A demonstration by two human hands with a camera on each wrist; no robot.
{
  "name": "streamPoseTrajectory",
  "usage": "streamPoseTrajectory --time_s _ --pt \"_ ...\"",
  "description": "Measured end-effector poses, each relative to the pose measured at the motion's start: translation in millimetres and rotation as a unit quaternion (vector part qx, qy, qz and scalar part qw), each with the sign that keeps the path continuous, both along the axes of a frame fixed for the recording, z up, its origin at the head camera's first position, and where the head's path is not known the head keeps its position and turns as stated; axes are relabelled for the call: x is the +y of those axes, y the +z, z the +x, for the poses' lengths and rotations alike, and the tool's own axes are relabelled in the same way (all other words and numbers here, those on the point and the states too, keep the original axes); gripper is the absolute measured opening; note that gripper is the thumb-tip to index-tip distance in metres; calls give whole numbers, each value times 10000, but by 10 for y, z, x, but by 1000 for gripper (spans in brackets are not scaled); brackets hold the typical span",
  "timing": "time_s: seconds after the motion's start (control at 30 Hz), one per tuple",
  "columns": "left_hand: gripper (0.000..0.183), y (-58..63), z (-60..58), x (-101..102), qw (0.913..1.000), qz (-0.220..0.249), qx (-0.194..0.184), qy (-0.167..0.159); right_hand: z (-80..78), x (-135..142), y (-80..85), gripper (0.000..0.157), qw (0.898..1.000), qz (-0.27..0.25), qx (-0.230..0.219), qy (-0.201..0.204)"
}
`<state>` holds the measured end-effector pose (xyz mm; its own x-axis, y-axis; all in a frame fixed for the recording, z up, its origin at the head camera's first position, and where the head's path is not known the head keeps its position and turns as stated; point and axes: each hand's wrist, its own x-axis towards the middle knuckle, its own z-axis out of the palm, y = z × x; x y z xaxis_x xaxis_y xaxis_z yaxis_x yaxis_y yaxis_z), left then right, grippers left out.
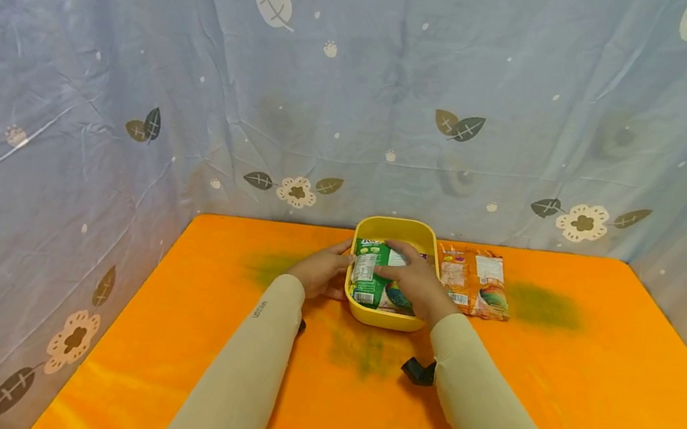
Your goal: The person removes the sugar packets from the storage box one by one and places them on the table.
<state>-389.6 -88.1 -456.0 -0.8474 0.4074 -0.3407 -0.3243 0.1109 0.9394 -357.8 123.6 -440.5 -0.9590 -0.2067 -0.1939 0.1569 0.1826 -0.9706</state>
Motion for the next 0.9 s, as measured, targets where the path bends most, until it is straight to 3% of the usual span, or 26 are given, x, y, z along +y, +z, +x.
streamPoseTrajectory --time_s 0.13,0.3,0.5,0.9 --pt "53 5 5 -7 10000 26 19 12 -10 7 -17 67 9998 -115 145 115" --pt "54 3 10 -11 10000 95 4 -2 -1 12 -34 66 9991 98 373 179" --pt "54 -4 6 -8 9999 128 -46 17 25 5 -37 64 9977 347 578 78" --pt "57 -17 -11 -8 9999 89 -76 56 70 -31 -7 62 9971 154 722 -176"
